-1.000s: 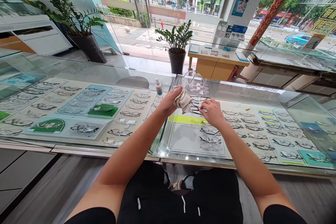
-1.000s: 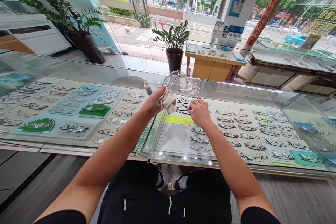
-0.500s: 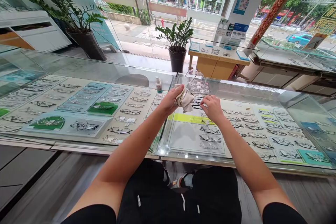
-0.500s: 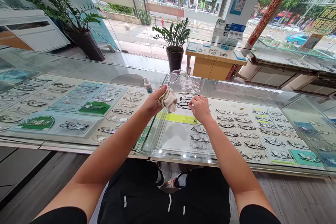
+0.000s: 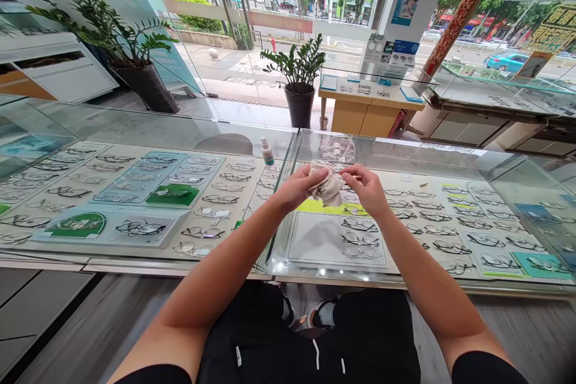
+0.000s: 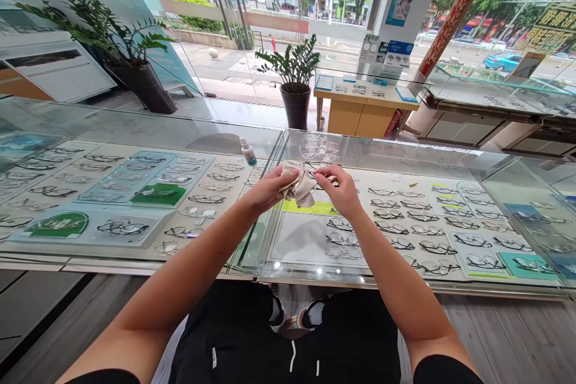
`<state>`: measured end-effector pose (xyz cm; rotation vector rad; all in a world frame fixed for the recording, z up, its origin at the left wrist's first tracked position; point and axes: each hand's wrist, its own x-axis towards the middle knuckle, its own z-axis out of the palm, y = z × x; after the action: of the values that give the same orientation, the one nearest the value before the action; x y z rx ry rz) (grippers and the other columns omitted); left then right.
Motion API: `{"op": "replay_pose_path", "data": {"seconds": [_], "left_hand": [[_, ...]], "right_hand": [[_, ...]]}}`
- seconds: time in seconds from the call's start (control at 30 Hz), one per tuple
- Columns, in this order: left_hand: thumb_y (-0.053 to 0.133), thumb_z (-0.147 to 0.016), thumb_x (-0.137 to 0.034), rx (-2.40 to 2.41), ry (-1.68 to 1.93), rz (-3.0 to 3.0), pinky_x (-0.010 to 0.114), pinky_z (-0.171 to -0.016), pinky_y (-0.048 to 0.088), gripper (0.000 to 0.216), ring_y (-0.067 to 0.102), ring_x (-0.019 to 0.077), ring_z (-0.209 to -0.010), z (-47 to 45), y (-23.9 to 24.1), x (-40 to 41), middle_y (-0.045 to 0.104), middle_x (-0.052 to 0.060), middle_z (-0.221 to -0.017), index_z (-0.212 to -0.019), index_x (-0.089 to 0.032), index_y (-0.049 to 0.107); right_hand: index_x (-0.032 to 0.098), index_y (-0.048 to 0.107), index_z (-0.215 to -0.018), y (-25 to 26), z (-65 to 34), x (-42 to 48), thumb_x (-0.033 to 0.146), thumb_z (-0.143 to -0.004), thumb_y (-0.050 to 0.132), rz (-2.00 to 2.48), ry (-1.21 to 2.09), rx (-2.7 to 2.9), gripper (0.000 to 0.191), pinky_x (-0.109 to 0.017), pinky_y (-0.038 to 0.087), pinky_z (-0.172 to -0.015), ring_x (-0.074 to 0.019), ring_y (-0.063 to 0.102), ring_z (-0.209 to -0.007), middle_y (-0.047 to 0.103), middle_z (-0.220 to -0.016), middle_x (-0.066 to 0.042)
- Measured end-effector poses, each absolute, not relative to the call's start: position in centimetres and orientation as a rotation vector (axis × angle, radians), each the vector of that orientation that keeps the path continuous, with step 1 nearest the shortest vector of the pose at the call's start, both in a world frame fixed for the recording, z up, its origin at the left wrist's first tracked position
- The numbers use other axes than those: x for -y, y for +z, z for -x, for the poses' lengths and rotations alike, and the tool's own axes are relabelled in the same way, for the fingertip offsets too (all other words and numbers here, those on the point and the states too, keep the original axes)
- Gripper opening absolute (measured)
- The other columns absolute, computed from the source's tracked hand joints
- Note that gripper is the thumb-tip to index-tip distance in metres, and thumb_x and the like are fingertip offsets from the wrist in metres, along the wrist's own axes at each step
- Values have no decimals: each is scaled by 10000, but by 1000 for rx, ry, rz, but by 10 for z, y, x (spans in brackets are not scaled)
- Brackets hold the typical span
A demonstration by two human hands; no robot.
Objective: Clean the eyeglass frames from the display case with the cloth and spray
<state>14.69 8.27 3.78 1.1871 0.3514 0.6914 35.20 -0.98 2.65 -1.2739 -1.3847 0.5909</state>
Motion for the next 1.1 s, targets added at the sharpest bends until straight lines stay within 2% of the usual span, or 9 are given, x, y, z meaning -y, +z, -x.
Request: {"op": "replay_pose_path", "data": {"seconds": [0.13,0.23,0.4,0.63,0.87,1.1], "left_hand": [[959,-804,-561,-363,595,-1274,255,-661,465,521,637,145,-734,-151,34,-71,741,46,-895,-1075,-168,749],[950,-817,-565,-384,544,-1292,240,-641,447,535,606,123,-707,-152,33,-65,724,30,-880,-1081,-159,724],[916,-851,-603,-333,477,-1247,233,-662,479,550,618,121,-720,-152,36,-65,723,43,-880,-1061,-128,734],[906,-874,-585,-234,422,-1301,259,-703,527,508,654,138,-732,-151,36,-67,754,77,-872,-999,-110,776],[948,-806,-618,-299,482,-1366,249,-658,503,555,652,131,-693,-155,37,-66,736,64,-795,-909,-106,761],[995,-755,-556,-355,519,-1315,221,-597,444,536,574,93,-623,-158,37,-60,672,6,-725,-877,-128,697]], "right_hand": [[288,850,-1018,27,-344,14,540,-873,888,1022,984,1054,294,-353,554,-893,-191,686,-910,815,-1037,-12],[278,857,-942,27,-341,13,512,-785,974,981,1046,905,306,-324,551,-853,-162,664,-846,834,-1019,-7],[260,854,-851,33,-340,15,491,-722,1024,961,1103,831,314,-296,541,-760,-144,640,-779,824,-930,-2],[253,832,-821,41,-340,18,478,-690,1041,926,1169,782,334,-290,576,-711,-155,688,-766,820,-899,-2],[238,816,-829,39,-337,17,502,-650,1050,958,1184,770,395,-306,581,-723,-159,688,-766,830,-928,-16],[257,830,-833,34,-335,16,508,-730,1009,959,1100,863,325,-311,561,-780,-152,662,-777,818,-923,-4]]}}
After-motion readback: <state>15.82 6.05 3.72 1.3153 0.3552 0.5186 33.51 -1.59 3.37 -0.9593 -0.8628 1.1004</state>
